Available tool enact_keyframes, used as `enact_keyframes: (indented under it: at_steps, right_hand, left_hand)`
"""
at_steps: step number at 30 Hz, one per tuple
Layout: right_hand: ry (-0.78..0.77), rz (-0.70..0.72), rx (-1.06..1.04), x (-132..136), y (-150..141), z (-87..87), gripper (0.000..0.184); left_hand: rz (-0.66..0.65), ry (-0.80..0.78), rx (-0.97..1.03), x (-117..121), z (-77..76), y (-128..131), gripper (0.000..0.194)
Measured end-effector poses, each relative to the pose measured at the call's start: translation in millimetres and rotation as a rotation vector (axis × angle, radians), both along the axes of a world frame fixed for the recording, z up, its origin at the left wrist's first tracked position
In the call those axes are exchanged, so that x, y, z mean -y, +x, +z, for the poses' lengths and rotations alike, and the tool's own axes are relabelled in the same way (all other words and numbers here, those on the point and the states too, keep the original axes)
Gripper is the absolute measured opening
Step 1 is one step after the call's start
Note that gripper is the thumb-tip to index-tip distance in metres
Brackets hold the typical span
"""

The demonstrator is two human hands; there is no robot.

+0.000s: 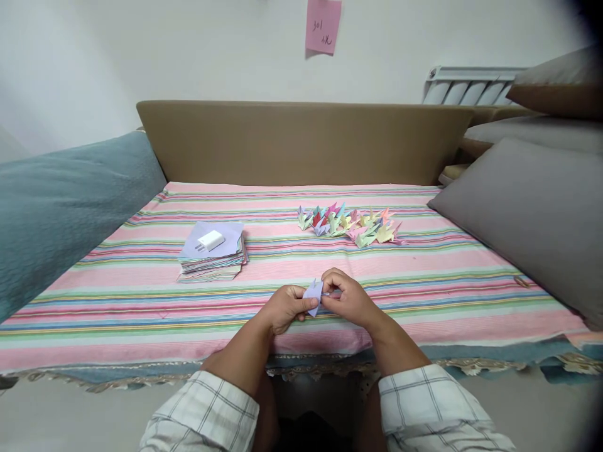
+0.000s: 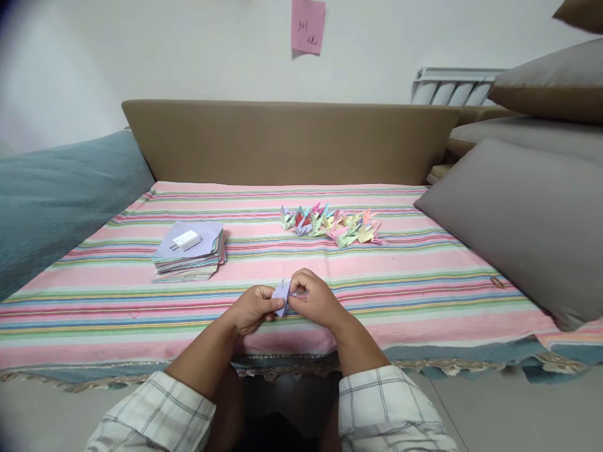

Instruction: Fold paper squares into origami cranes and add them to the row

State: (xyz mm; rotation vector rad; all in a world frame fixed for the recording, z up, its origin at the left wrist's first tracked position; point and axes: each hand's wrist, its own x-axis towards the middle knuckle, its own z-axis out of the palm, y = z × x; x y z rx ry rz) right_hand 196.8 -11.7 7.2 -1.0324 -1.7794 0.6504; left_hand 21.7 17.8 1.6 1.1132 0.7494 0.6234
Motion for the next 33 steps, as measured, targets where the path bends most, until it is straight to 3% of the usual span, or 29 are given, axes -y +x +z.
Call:
enact_keyframes:
  at_steps: [7, 17, 25, 33]
  right_hand:
    - [0.142, -0.075, 0.145, 0.4, -1.8, 0.5, 0.010]
    - [0.242, -0.130, 0.064, -0.4, -11.8, -7.9, 0.012]
    - [0.145, -0.177, -0.018, -1.3, -12.3, -10.1, 0.008]
    - [0.123, -0.148, -0.011, -2.4, -12.1, -9.4, 0.009]
  left_hand:
    - [0.101, -0.036, 0.008, -0.9, -0.5, 1.0, 0.038]
    - [0.236, -0.148, 0.133, 0.2, -2.9, 4.2, 0.038]
    - [0.206, -0.127, 0.163, 0.5, -1.0, 3.9, 0.038]
    - [0.289, -0.078, 0.161, -0.3, -5.5, 5.0, 0.038]
